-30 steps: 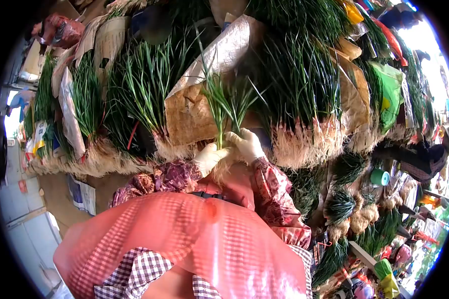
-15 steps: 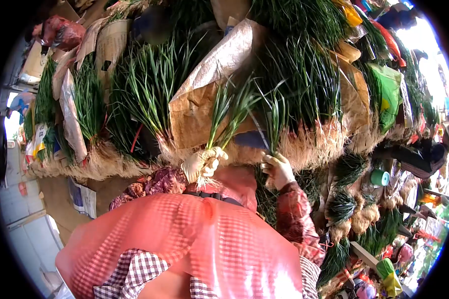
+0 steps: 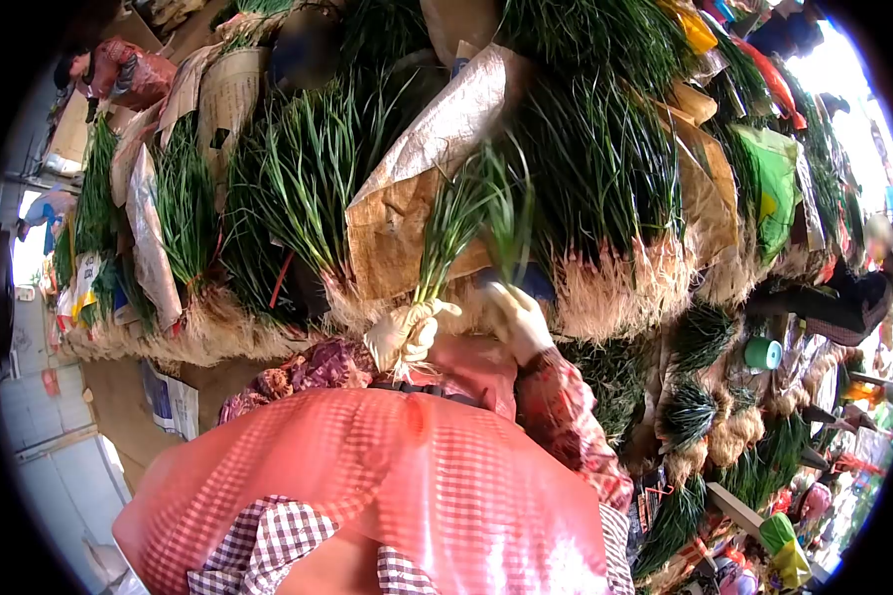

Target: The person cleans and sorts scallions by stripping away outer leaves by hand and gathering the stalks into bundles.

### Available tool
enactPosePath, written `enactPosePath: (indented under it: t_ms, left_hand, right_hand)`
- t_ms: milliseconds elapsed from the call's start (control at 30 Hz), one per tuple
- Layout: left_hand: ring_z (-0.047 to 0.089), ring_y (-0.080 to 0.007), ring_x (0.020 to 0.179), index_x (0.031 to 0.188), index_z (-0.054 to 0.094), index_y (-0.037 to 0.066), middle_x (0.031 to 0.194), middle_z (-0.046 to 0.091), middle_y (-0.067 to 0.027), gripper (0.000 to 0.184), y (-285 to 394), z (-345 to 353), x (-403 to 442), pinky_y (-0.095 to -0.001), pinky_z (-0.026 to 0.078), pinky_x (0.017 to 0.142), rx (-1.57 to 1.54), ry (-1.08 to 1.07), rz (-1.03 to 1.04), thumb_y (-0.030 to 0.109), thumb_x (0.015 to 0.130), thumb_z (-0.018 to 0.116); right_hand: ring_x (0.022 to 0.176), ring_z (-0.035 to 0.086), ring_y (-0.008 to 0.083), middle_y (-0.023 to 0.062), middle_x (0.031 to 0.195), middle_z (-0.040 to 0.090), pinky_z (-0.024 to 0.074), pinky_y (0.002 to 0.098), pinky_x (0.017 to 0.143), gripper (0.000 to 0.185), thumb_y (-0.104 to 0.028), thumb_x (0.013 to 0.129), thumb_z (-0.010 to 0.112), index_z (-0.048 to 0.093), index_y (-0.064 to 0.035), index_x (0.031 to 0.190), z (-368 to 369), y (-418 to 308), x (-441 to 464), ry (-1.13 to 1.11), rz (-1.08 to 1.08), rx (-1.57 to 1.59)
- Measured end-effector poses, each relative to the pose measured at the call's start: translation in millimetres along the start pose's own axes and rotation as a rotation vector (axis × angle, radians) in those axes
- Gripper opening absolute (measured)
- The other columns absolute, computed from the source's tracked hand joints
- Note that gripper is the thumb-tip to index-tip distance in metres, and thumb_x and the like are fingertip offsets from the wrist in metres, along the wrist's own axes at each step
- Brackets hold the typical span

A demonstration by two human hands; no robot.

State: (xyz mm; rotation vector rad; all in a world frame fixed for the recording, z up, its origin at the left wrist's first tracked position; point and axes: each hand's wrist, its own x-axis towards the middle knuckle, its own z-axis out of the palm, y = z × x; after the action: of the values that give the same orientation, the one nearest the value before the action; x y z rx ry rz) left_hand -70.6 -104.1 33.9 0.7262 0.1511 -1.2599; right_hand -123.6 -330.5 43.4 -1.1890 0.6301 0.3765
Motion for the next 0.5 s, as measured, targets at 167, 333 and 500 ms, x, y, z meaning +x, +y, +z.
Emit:
enactPosePath:
  t_ms: [167, 333, 500]
  left_hand:
    - [0.04, -0.007, 0.042, 0.121, 0.051, 0.004, 0.059, 0.046, 0.0025, 0.035, 10.9, 18.0, -14.2, -0.0216, 0.033, 0.037, 0.084, 0.128, -0.02, 0.027, 0.095, 0.05]
    - [0.045, -0.0069, 0.046, 0.113, 0.058, 0.009, 0.065, 0.054, 0.0033, 0.023, -7.2, 12.8, 0.1, -0.0209, 0.037, 0.041, 0.191, 0.217, -0.026, 0.018, 0.092, 0.057]
    - [0.049, -0.0083, 0.049, 0.115, 0.057, 0.009, 0.092, 0.062, -0.0015, 0.027, -18.4, 18.1, 10.4, -0.0221, 0.042, 0.043, 0.413, 0.32, -0.031, 0.011, 0.089, 0.06]
  right_hand:
    - [0.067, 0.065, 0.0202, 0.0103, 0.08, 0.067, 0.0555, 0.0336, 0.065, 0.034, -0.033, 0.09, 0.057, 0.06, -0.0069, 0.111, -132.4, 85.0, -47.5, -0.171, 0.204, -1.687]
    - [0.086, 0.065, 0.0258, 0.0139, 0.094, 0.066, 0.0507, 0.0361, 0.079, 0.041, -0.037, 0.086, 0.061, 0.059, -0.0076, 0.115, -33.8, 7.2, -31.4, 0.194, -0.25, -1.065]
    - [0.07, 0.063, 0.0312, 0.0135, 0.079, 0.065, 0.0502, 0.0378, 0.063, 0.023, -0.029, 0.085, 0.062, 0.063, -0.0075, 0.091, 33.3, -3.0, 33.4, 0.303, -0.79, -1.001]
